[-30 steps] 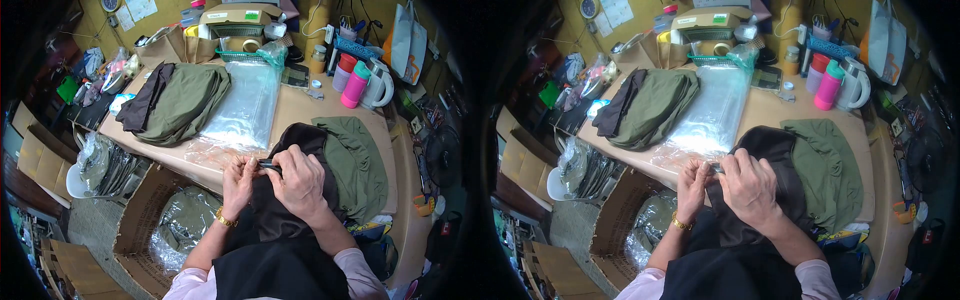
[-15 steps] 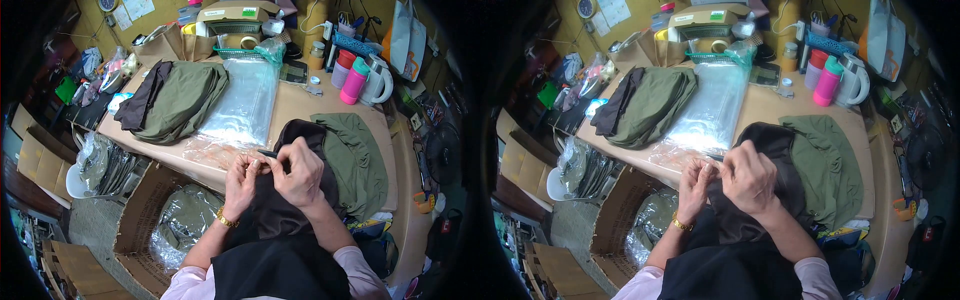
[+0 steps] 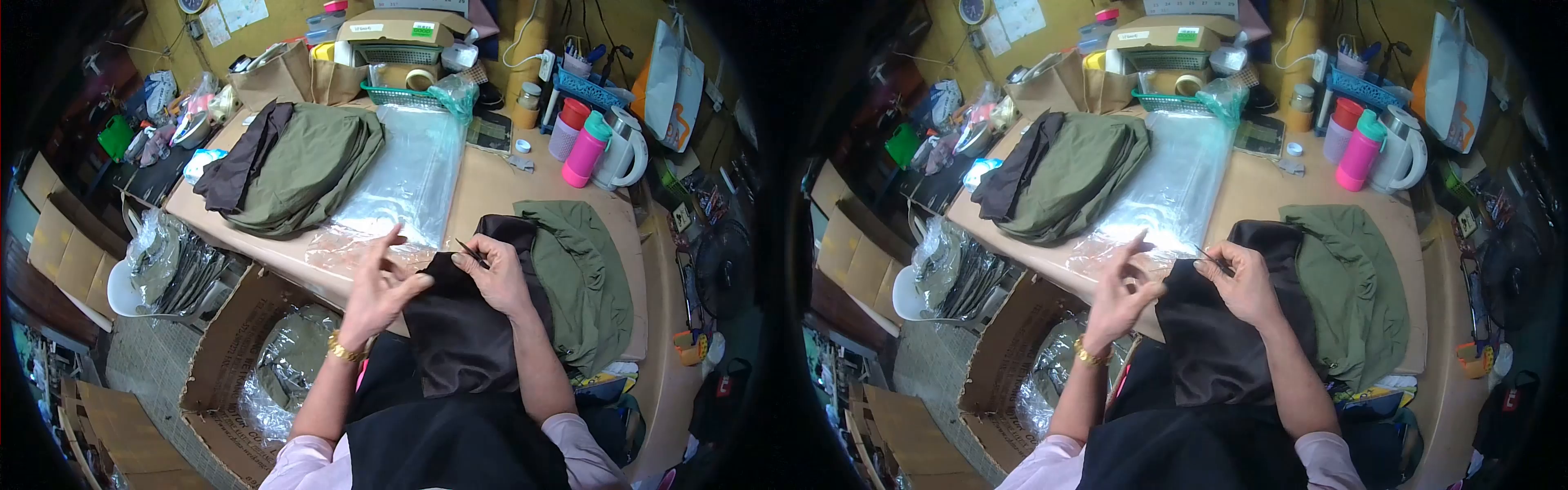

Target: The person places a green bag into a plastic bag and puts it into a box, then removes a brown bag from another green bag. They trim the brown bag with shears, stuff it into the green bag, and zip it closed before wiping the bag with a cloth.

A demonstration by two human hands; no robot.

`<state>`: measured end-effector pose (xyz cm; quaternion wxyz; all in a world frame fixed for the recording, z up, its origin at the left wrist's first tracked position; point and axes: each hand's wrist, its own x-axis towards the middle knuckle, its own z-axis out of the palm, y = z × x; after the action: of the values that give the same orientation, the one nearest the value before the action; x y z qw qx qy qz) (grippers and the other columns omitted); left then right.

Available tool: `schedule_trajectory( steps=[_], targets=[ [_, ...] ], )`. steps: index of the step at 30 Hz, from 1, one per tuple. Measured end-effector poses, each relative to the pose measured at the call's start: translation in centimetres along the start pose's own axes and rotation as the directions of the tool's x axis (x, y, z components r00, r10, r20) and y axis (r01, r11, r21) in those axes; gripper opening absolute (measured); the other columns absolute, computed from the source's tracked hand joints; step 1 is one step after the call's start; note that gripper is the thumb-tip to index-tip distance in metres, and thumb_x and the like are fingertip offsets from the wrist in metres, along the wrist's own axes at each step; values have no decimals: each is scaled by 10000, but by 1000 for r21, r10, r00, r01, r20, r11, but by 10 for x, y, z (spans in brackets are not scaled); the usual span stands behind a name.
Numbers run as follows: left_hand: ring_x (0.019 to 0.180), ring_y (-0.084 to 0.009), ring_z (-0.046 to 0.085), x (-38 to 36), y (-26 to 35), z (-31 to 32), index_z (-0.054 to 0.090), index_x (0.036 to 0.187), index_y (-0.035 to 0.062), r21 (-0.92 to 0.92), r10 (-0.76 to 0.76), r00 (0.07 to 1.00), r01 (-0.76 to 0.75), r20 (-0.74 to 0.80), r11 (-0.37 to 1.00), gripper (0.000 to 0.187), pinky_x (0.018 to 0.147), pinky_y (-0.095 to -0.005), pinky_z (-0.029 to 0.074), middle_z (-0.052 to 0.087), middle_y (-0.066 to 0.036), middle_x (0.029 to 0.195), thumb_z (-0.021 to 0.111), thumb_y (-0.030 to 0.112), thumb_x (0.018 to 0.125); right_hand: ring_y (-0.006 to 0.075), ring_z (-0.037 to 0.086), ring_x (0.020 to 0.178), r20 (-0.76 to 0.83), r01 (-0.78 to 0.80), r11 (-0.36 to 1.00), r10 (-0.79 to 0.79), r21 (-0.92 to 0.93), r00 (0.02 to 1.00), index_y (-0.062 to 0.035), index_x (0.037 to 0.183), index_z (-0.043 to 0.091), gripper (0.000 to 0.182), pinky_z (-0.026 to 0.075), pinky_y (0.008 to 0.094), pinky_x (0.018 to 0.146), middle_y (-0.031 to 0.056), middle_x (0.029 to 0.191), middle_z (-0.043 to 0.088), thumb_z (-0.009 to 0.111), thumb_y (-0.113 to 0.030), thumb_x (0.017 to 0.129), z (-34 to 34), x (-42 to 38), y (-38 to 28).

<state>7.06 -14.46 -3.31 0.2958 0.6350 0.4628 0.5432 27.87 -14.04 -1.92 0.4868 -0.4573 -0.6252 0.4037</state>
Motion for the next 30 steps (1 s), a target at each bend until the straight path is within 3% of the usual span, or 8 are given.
schedule_trajectory(
  steps=[2,6,13,15,17,18,25,30],
  targets=[
    [703,-53,551,4,9,12,682,1082,-23,-134,-59,981,84,184,987,292,642,-219,468,690,-26,911,781,118,845,26,464,693,4,51,999,-51,-9,999,-6,809,602,184,396,226,629,-48,706,543,720,-110,904,2,-1,-1],
    [641,-19,515,8,7,9,703,879,-29,-183,-192,940,249,284,951,133,552,-198,427,626,31,685,738,98,894,30,470,688,-23,30,995,-32,-94,999,-1,801,602,178,400,230,626,-37,698,547,720,-96,895,-5,-5,-7],
    [703,-63,615,-1,-12,1,643,869,-2,-233,-212,960,251,181,939,150,557,-192,466,677,-78,972,654,114,963,93,548,696,-20,22,993,-24,-117,1000,12,900,650,140,459,290,647,56,733,631,733,-96,868,-2,-4,4],
    [788,-154,697,-3,-11,2,591,941,17,-649,-299,867,497,399,575,138,686,-234,578,678,-120,1021,590,142,999,129,592,715,-8,16,990,-17,-138,1000,-1,936,653,151,473,314,656,71,776,633,738,-97,856,1,-4,2],
    [907,-191,693,-4,-9,4,582,981,1,-706,-276,853,522,444,478,146,787,-274,588,669,-150,1097,560,142,1012,243,652,826,-189,225,816,-375,-533,908,-43,1030,648,230,491,365,673,77,896,616,744,-114,834,12,-8,-15],
    [1027,-227,689,-4,-8,5,574,1021,-16,-750,-249,838,546,486,373,163,888,-314,597,661,-180,1173,530,142,1026,303,637,892,-227,162,796,-352,-584,908,-82,1089,638,297,488,388,684,63,970,590,749,-155,823,13,-11,-25],
    [1017,-207,684,-5,-8,8,604,966,22,-792,-282,858,507,429,340,96,923,-348,580,674,-112,1076,582,112,993,197,598,754,45,389,495,-573,-777,818,-119,1038,664,314,397,349,634,11,882,578,776,-191,753,18,-26,-44],
    [990,-157,652,-7,-5,11,606,937,79,-791,-269,884,464,382,399,71,920,-345,549,675,-92,1068,610,133,982,162,553,680,60,441,417,-668,-795,742,-113,949,694,303,366,333,602,-12,846,578,807,-162,672,28,-21,-33]
  ],
)
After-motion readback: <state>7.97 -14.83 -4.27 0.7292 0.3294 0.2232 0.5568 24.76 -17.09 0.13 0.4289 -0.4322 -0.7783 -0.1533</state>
